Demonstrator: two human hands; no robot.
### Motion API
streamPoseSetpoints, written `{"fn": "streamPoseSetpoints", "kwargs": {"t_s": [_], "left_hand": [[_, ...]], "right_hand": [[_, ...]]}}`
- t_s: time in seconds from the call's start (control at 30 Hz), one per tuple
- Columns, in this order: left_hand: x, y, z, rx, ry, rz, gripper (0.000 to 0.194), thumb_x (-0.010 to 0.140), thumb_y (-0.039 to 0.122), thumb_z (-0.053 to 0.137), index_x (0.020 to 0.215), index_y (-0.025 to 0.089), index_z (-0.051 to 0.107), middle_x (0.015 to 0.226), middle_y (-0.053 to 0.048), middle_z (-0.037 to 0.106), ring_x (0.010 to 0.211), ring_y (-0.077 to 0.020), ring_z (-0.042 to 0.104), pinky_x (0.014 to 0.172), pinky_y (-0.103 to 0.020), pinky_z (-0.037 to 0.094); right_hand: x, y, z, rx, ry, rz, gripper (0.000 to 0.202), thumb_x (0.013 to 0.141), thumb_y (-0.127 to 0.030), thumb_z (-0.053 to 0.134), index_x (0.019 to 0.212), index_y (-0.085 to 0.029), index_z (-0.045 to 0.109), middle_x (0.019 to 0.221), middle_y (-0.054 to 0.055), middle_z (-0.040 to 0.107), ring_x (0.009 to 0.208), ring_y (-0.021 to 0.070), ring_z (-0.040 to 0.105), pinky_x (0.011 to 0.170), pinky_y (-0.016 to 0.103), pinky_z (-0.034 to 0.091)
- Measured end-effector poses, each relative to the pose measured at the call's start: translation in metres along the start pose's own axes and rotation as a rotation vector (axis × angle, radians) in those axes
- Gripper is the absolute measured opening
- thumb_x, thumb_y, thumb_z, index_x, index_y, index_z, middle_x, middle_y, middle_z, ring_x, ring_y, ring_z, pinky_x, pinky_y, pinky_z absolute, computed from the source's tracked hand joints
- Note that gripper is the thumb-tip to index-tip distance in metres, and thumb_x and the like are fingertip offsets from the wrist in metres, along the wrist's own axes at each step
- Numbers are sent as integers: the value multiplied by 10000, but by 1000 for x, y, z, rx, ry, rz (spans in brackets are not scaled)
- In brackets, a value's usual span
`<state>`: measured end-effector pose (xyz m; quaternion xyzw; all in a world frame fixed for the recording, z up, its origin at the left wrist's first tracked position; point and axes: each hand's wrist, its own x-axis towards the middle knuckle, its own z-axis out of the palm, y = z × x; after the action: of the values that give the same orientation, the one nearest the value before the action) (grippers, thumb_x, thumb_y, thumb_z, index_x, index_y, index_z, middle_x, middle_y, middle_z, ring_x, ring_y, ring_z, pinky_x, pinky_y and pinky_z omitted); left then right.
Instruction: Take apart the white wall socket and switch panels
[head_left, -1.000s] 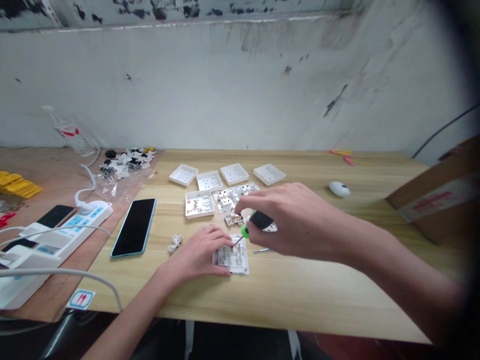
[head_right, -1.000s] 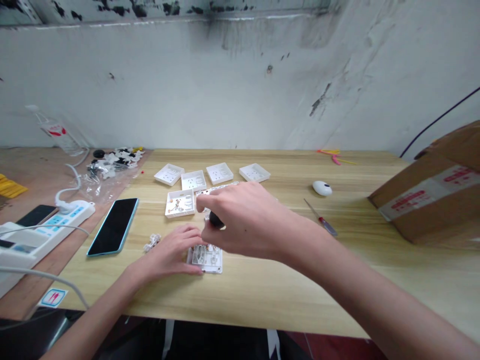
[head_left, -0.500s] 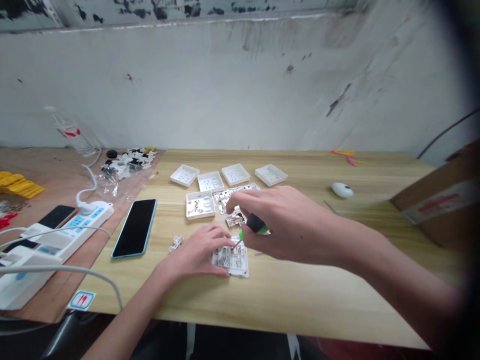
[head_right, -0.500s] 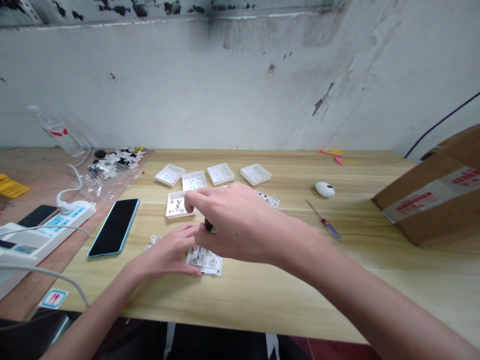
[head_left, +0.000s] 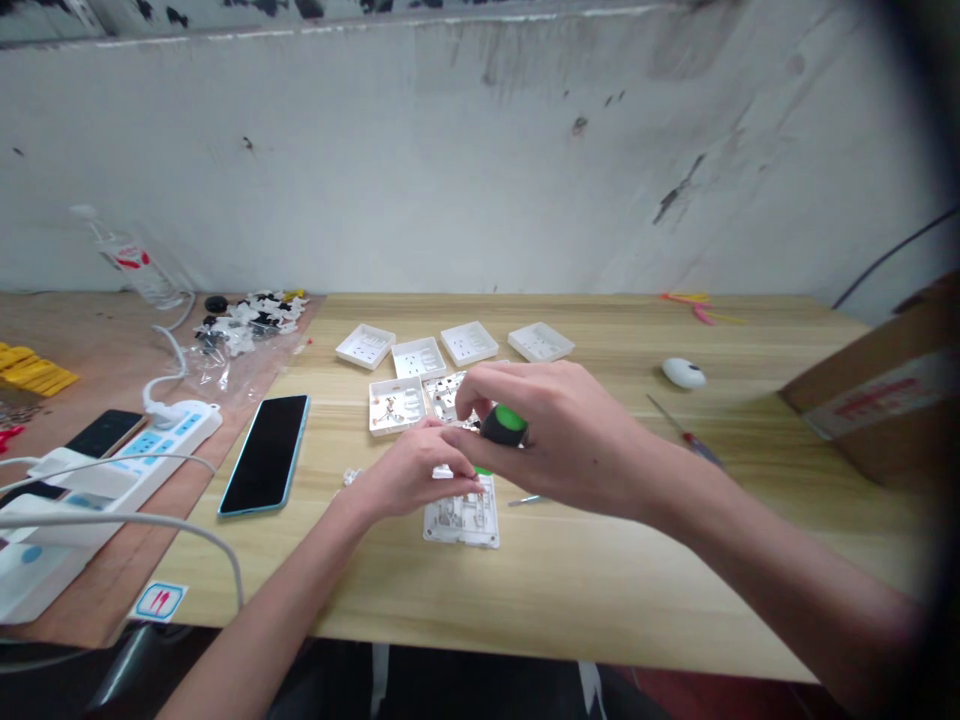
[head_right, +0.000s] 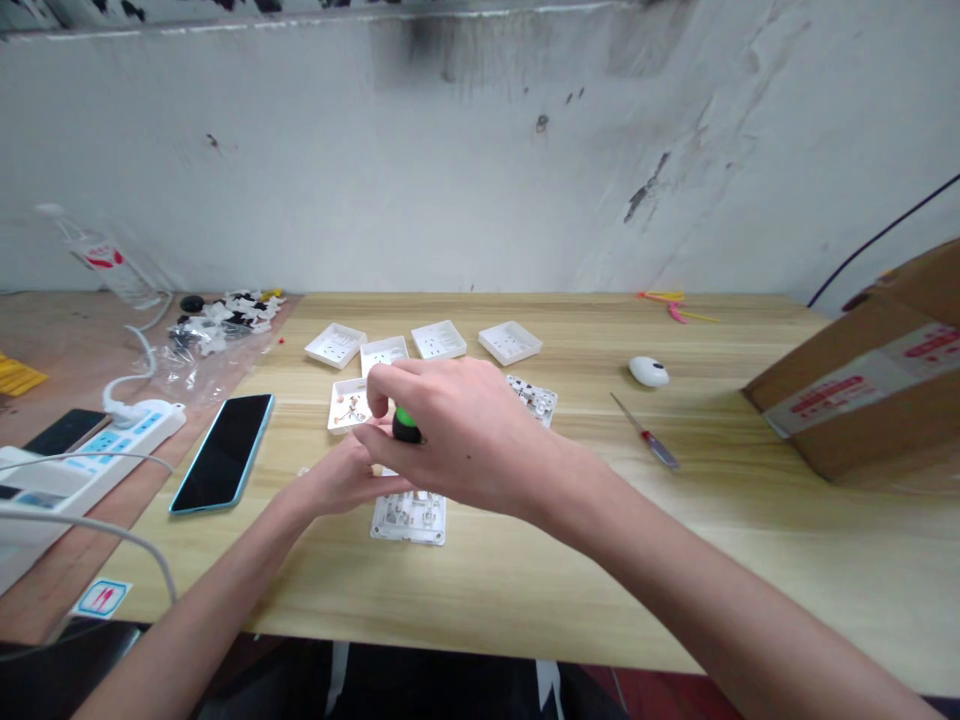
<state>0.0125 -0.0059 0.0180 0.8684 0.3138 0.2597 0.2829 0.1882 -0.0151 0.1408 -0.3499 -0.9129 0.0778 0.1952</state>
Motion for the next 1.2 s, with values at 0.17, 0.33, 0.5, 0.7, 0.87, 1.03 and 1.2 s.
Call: {"fn": "streamPoseSetpoints", "kwargs": {"t_s": [0.17,0.33,0.5,0.7,0.87,1.03,1.2], "left_hand": [[-1,0,1,54,46,2,183,805,351,692,809,169,675,820,-34,694,874,-209,628,851,-356,462],[-4,-1,-3,-24,19,84,134,887,300,603,882,198,691,925,-19,704,875,-167,628,826,-307,461],[-2,-4,5,15,83,-3,196,817,358,677,844,163,678,876,-51,699,870,-203,630,804,-327,479],[-4,-4,6,-25,29,69,160,882,309,602,875,173,686,898,-36,705,860,-175,643,764,-283,492],[-2,-8,14,24,160,18,236,765,387,721,747,155,683,786,-54,704,839,-217,652,762,-314,512],[-6,-3,7,-83,54,11,196,824,340,669,904,166,709,939,-64,714,915,-214,649,758,-289,522],[-6,-6,12,-116,116,5,174,817,342,675,813,173,715,845,-45,722,826,-192,660,709,-272,517]], "right_hand": [[2,2,7,-3,59,47,82,828,-237,548,764,-191,571,720,-10,612,594,98,479,570,241,268],[3,3,8,-13,75,46,96,835,-254,545,771,-194,583,718,-15,615,590,94,481,570,241,268],[2,0,7,-20,75,38,131,852,-271,533,754,-194,575,698,-16,610,568,90,459,558,243,254],[3,-2,8,-14,84,37,155,859,-260,518,731,-195,573,698,-19,615,561,85,449,555,242,253],[5,-5,9,-20,90,47,66,806,-230,562,765,-205,607,691,-29,623,563,89,468,550,240,255],[5,-7,9,-27,98,43,135,839,-251,532,725,-198,580,680,-25,610,575,91,472,554,236,267],[5,-7,9,-38,113,33,142,841,-257,531,718,-198,569,660,-32,596,552,84,442,541,235,252]]}}
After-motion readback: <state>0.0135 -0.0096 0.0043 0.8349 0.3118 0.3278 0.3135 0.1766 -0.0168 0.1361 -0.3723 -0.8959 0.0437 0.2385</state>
